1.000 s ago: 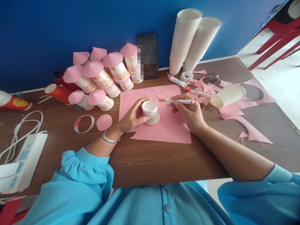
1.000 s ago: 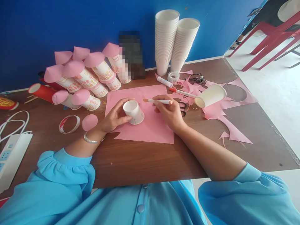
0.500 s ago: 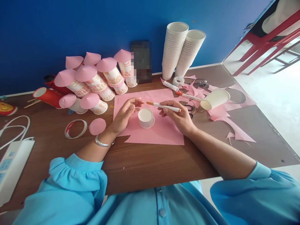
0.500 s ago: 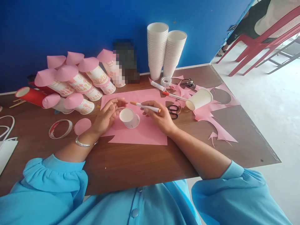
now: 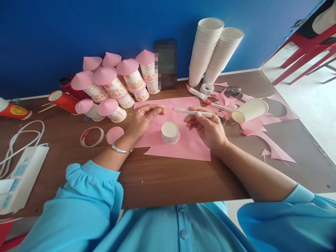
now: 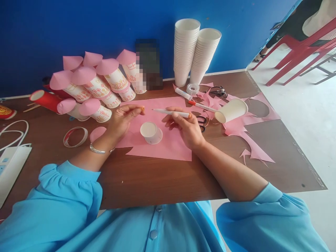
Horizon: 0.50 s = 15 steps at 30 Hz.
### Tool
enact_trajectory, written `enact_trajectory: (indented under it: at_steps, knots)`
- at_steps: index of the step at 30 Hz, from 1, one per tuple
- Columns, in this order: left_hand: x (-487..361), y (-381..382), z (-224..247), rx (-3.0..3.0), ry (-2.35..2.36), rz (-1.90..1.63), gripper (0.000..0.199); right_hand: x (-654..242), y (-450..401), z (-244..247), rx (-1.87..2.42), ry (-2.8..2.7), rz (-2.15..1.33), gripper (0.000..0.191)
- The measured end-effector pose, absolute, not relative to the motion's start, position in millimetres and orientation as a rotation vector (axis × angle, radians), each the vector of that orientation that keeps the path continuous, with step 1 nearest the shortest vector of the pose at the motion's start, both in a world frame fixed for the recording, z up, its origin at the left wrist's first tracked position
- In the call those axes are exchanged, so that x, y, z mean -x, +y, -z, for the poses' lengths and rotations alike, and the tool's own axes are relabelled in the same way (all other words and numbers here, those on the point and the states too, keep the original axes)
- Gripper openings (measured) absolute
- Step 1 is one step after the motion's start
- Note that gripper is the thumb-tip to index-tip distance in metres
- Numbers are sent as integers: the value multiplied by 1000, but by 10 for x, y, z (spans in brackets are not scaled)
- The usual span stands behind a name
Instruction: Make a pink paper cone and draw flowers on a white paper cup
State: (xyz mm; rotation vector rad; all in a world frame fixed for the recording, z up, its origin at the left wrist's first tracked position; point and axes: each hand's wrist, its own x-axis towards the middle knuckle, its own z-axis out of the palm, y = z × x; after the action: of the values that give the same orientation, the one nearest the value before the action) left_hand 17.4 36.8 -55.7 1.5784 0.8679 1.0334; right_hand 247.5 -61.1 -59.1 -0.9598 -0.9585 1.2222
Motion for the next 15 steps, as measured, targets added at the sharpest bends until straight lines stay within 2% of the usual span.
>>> enact_trajectory:
  at_steps: [3, 6, 8, 11, 15]
  knots:
    - [-45, 502, 649, -1668, 964, -1087, 28, -2519, -598, 593, 1006, -957, -1045, 28]
    - [34, 554, 714, -1951, 1031, -920, 20, -2514, -606, 628, 1095, -1113, -921, 20]
    - [49, 531, 714, -2147, 1014, -771, 20, -2487, -631, 657, 1171, -1305, -853, 21]
    - [68, 454, 636, -2337, 856, -550, 42, -2441, -683, 686, 1235, -1618, -766, 42]
    - [121, 333, 467, -2438, 540, -289, 81, -2412, -737, 687, 1228, -1833, -675, 68]
